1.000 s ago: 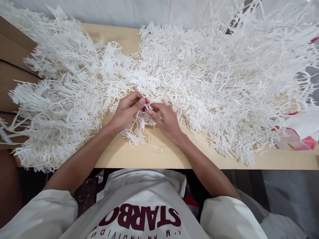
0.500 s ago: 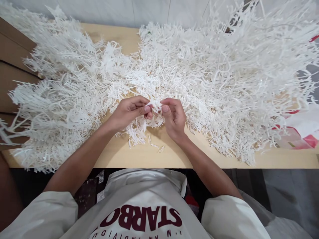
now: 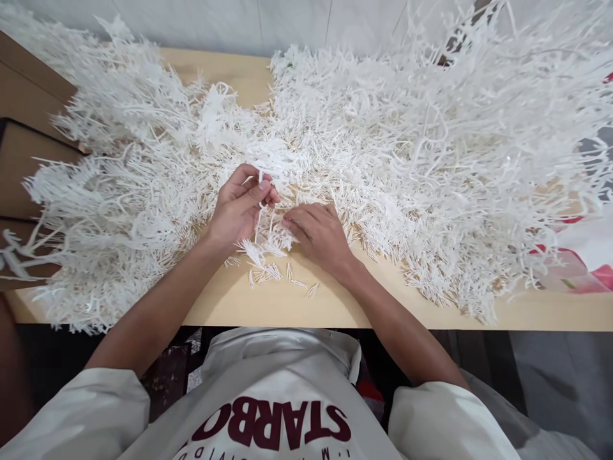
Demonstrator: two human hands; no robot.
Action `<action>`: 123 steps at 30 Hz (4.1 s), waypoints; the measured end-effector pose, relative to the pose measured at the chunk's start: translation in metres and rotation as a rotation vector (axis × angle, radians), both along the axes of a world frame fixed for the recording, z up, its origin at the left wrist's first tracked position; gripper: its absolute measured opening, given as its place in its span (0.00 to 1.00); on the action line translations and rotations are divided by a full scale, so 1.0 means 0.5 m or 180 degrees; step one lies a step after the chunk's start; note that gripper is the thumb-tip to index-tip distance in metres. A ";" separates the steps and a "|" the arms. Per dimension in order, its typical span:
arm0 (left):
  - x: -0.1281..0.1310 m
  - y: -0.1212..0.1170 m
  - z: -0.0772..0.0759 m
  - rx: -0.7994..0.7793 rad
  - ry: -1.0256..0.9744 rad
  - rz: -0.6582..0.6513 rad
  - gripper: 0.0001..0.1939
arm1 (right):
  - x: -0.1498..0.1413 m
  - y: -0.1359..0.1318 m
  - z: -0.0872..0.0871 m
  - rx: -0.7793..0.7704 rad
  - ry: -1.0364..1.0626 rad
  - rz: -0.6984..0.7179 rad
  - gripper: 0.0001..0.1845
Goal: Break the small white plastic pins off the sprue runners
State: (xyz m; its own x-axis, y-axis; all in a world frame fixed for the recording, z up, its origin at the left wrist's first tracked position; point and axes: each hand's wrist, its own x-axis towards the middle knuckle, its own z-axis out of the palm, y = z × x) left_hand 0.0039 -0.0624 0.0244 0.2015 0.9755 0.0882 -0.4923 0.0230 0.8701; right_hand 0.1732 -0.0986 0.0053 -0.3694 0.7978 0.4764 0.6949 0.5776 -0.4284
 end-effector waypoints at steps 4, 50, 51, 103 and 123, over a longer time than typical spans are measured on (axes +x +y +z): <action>0.003 -0.001 -0.007 0.0065 0.0269 0.0049 0.14 | 0.006 0.000 0.006 0.0280 0.0710 -0.0359 0.05; 0.020 -0.034 -0.008 0.0932 0.1078 0.0642 0.35 | 0.006 -0.009 0.010 0.0478 0.0018 0.0435 0.13; 0.017 -0.033 -0.007 0.0923 0.1064 0.0652 0.35 | 0.007 -0.009 0.010 0.0493 0.0188 0.0267 0.11; -0.003 -0.020 0.021 0.0409 0.0862 0.0192 0.17 | 0.022 0.002 0.014 0.0311 -0.0104 -0.0137 0.10; 0.002 -0.037 0.038 0.0089 0.0041 -0.0413 0.15 | 0.012 -0.015 0.029 0.0604 -0.0039 0.0166 0.21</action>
